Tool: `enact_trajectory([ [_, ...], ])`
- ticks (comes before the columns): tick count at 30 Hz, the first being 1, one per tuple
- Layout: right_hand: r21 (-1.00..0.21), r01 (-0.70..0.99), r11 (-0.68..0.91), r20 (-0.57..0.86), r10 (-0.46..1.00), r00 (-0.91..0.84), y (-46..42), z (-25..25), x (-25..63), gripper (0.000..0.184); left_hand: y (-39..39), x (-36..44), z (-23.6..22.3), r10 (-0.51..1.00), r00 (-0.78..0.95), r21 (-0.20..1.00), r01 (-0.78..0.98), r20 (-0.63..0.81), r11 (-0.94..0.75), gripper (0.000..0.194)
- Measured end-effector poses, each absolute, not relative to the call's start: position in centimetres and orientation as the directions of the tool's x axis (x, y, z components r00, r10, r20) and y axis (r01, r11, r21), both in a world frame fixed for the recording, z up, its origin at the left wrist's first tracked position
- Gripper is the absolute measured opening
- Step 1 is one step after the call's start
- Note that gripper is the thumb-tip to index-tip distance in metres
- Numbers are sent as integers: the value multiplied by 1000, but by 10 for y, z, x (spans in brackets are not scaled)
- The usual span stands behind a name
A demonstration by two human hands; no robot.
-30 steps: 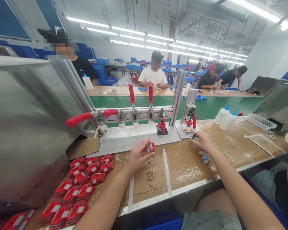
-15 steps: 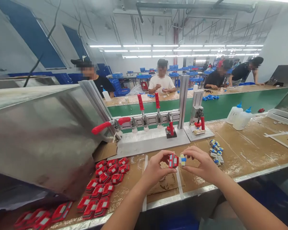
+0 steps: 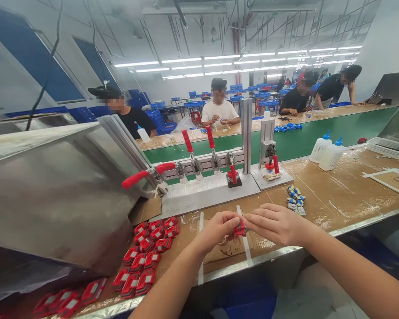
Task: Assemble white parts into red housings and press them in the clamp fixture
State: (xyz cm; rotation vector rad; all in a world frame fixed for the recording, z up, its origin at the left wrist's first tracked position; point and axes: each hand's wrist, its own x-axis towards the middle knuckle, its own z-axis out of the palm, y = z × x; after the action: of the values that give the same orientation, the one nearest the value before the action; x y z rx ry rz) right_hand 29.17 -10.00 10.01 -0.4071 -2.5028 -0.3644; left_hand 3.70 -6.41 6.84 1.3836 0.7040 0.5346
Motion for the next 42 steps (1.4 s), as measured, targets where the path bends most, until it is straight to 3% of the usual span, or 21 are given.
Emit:
enact_trajectory([
  [3,113,330,937,585,206,-784,-91,94,293,50,-53,43,72,695,705,988,48,-139,149,57],
  [5,-34,413,910,665,329,-670,-84,79,287,51,-40,46,76,746,657,993,47,-109,105,59],
  [8,-488,477,731,668,665,-335,-72,45,262,47,-20,52,80,888,460,971,217,-12,-100,52],
  [10,-794,313,520,515,850,-106,-61,24,240,48,-10,57,80,934,335,848,453,123,-274,43],
  [12,-947,27,319,320,945,72,-48,8,220,55,-5,62,77,916,303,623,672,263,-401,31],
  [14,-950,-223,218,181,968,172,-33,1,207,67,-4,67,71,879,343,408,788,332,-461,22],
  [16,-919,-340,198,139,972,189,-20,-1,203,76,-4,69,64,860,392,296,822,326,-487,23],
  [19,-931,-324,166,130,983,130,-8,-1,207,76,-3,67,57,854,435,252,826,286,-505,32],
  [22,-960,-259,106,99,994,41,-1,-2,214,72,1,62,53,852,440,254,823,283,-509,27],
  [24,-957,-281,66,68,998,0,2,-4,216,73,5,57,52,842,442,321,785,310,-530,32],
  [27,-931,-365,8,14,1000,-14,7,-7,216,79,14,48,49,823,471,577,593,317,-562,44],
  [30,-911,-413,-15,-24,1000,17,11,-11,213,92,24,41,39,846,489,832,365,211,-418,47],
  [32,-904,-426,-34,-42,999,8,14,-13,212,97,31,38,31,860,492,923,250,139,-292,53],
  [36,-971,-234,-43,-57,997,54,32,-6,216,84,46,29,16,872,481,979,114,92,-166,58],
  [39,-996,1,93,91,978,185,54,12,222,57,63,17,11,919,378,954,218,114,-208,54],
  [42,-986,28,166,168,976,139,70,36,224,42,84,11,11,905,391,898,319,167,-304,47],
])
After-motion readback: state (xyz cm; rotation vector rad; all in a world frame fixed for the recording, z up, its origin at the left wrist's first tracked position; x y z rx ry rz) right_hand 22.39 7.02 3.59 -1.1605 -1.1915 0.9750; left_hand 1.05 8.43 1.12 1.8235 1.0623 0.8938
